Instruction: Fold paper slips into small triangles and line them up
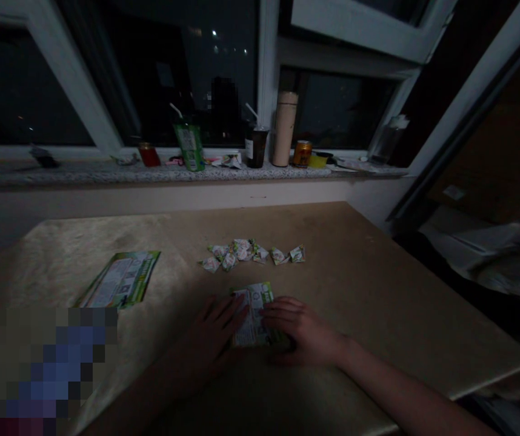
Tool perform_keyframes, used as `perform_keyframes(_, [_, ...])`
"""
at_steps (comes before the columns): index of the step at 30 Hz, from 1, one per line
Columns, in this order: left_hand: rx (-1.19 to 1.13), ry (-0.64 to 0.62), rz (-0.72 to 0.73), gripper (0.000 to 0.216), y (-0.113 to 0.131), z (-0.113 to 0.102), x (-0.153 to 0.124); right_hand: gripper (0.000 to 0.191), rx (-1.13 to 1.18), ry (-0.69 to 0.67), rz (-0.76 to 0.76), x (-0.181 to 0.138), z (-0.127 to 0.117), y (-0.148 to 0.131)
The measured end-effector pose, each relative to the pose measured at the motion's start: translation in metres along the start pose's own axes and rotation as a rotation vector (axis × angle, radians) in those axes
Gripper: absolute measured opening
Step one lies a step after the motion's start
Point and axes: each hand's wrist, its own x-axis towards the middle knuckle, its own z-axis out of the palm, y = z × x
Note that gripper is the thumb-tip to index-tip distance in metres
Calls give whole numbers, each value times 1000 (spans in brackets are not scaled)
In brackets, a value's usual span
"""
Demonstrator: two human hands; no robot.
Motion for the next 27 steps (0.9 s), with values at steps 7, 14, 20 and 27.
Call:
perform_keyframes(7, [-30,0,37,51,2,-7,0,26,152,85,67,3,-3,0])
perform_keyframes(14, [-77,12,59,56,-1,-7,-1,21,167,186,191,7,2,8])
perform_keyframes(20, [-128,27,67,54,-4,-10,-2,22,31,182,303,12,7,9])
perform_keyframes(27, [-91,34,29,42,-6,-11,-3,25,5,108,321,19,6,12])
